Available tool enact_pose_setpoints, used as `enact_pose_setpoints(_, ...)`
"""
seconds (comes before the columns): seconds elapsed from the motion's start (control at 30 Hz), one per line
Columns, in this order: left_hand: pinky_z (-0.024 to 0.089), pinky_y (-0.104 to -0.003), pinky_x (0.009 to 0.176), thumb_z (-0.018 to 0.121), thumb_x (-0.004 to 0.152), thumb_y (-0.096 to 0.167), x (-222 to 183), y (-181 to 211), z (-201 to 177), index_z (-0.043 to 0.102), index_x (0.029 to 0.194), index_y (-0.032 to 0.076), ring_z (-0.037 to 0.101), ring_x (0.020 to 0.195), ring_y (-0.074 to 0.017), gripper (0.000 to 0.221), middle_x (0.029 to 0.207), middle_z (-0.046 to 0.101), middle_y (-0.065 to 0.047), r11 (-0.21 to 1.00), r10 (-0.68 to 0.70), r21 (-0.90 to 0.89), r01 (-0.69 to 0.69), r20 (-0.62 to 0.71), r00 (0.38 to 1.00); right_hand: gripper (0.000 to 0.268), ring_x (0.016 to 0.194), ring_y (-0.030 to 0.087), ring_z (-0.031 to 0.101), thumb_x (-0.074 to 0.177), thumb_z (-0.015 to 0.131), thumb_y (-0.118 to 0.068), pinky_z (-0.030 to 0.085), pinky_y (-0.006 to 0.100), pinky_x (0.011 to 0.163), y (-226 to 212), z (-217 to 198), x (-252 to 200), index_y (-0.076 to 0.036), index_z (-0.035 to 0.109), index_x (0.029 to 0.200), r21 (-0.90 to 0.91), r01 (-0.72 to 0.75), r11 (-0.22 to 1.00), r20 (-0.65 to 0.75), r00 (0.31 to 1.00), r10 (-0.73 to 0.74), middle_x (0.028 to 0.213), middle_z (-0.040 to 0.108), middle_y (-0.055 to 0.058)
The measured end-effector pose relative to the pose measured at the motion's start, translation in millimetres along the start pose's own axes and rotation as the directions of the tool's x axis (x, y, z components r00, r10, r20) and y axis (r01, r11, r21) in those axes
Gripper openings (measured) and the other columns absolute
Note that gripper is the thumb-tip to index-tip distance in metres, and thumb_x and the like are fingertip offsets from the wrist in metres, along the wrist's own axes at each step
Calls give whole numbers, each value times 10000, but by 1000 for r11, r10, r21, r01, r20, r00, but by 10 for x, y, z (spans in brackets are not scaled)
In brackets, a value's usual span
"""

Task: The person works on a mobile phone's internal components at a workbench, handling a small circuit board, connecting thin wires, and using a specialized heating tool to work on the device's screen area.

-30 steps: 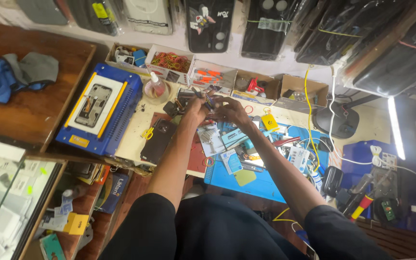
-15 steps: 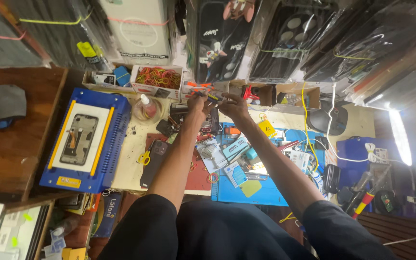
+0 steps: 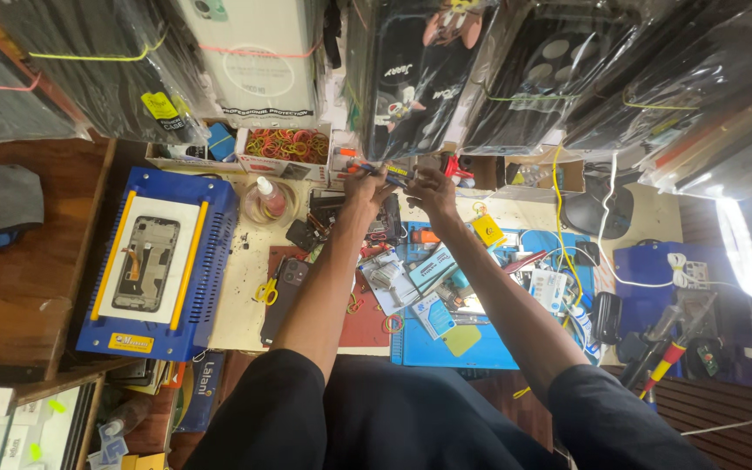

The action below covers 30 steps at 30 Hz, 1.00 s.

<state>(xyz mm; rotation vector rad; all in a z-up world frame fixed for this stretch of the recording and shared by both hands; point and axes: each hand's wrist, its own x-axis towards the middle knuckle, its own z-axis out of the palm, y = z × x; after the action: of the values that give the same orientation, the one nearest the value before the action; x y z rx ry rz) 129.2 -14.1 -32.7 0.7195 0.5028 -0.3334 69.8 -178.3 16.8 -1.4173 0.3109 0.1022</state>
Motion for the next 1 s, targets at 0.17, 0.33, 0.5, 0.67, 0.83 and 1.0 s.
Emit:
enact_pose_setpoints(0.17,639,-426,735,622,918,-113,24,19,-43,683,1055,-55,746,884,-259,161,1021,709,-164,999,-13,42,14,-23,1000,465,926,229,726,898,730,-71,623,342,785,147,-105,164,20,576,1327,56,7,998,35,999,-9,1038,688,123)
enact_pose_setpoints(0.33,639,-412,727,599,873,-166,29,71,-10,646,1020,-52,758,860,-314,192,1012,707,-193,995,66,-66,-72,-80,995,295,930,206,683,965,726,-24,596,331,837,237,-116,388,37,567,1206,145,72,987,137,986,-92,997,655,104)
enact_pose_setpoints(0.5,678,-329,614,589,796,-126,56,194,104,674,929,-100,779,792,-300,160,932,746,-223,932,288,267,-246,-134,948,206,903,183,764,916,778,-71,605,322,777,31,31,419,-5,711,1100,-670,319,671,-109,851,-514,994,784,134)
enact_pose_setpoints(0.67,539,-325,476,721,818,220,-484,38,470,702,902,42,723,601,-225,198,787,741,-98,885,296,439,-156,-272,916,265,836,153,770,936,666,-49,633,285,639,-125,70,-246,-15,652,1198,-409,379,830,-9,908,-419,1017,764,103)
enact_pose_setpoints(0.83,508,-327,474,692,895,279,-911,-742,752,743,839,40,643,542,-171,251,679,715,-104,784,353,562,-263,-55,934,276,745,161,777,919,628,-3,617,292,637,-239,-457,-1063,-22,683,1188,-538,342,771,49,925,-376,963,799,105)
enact_pose_setpoints(1.0,480,-368,476,661,853,194,-935,-1860,658,732,858,34,671,581,-210,175,738,716,-110,670,22,706,-229,289,957,389,770,201,770,804,604,36,609,320,681,-46,-1593,-1612,-17,727,1170,-700,361,616,-51,835,-548,933,802,134)
